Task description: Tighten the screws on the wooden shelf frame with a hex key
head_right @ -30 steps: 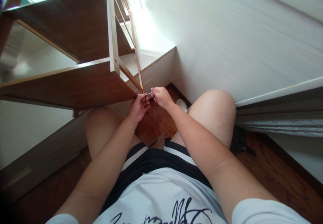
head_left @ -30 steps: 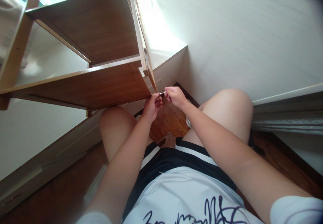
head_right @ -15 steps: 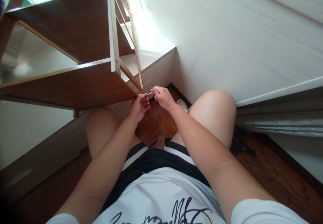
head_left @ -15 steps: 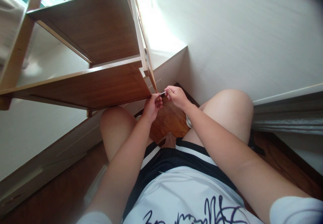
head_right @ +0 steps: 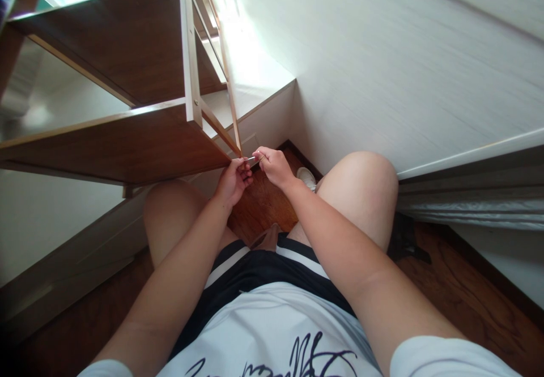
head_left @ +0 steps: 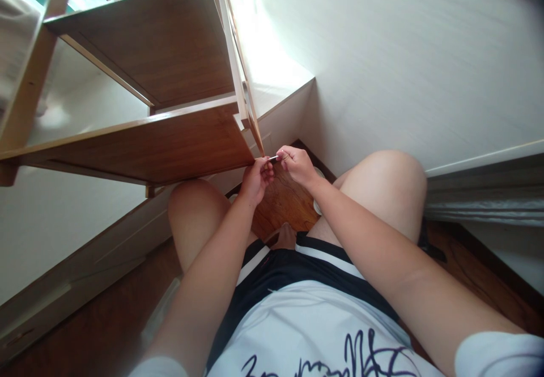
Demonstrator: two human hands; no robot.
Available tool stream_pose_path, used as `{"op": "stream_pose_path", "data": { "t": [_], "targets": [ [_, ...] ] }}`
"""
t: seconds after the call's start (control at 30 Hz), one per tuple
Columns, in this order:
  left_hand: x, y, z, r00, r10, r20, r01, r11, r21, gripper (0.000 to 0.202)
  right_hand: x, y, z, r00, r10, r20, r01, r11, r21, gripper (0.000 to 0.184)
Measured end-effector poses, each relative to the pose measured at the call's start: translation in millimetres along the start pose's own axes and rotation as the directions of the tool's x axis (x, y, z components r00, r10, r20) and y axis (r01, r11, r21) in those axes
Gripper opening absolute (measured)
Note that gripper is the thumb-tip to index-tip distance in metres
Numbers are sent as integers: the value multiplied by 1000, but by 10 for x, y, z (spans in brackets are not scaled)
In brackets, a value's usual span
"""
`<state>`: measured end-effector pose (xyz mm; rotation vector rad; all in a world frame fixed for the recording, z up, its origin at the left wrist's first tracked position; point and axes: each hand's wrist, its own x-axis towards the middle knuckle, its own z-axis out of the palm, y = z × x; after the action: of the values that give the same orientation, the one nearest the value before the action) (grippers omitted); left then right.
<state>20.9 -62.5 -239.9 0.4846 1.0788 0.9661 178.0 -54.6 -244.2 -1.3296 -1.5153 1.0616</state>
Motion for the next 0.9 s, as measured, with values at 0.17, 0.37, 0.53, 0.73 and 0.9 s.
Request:
{"op": "stream_pose_path", "data": {
  "t": [0.17, 0.37, 0.53, 0.73, 0.9],
  "targets": [
    [5, 3, 2, 1000, -3, 4, 3, 1000, -1, 25, -33, 5, 6, 1000, 5, 6, -5, 1000, -30, 61],
    [0, 8, 6, 1000, -5, 2, 5, 1000, -4, 25, -37, 27, 18, 999, 13, -42, -14, 1000, -4, 60],
    [5, 2, 2, 1000, -6, -4, 6, 1000, 5, 26, -31, 18, 33, 999, 12, -49, -14, 999, -31, 62],
    [18, -7, -5, 1000, -6, -6, 6, 1000, 14, 28, -23, 26, 43, 998, 21, -66, -22, 1000, -14, 62],
    [23, -8, -9, 1000, -3, -4, 3, 1000, 16, 26, -34, 23, 58, 998, 9, -61, -8, 1000, 9, 61]
  ]
}}
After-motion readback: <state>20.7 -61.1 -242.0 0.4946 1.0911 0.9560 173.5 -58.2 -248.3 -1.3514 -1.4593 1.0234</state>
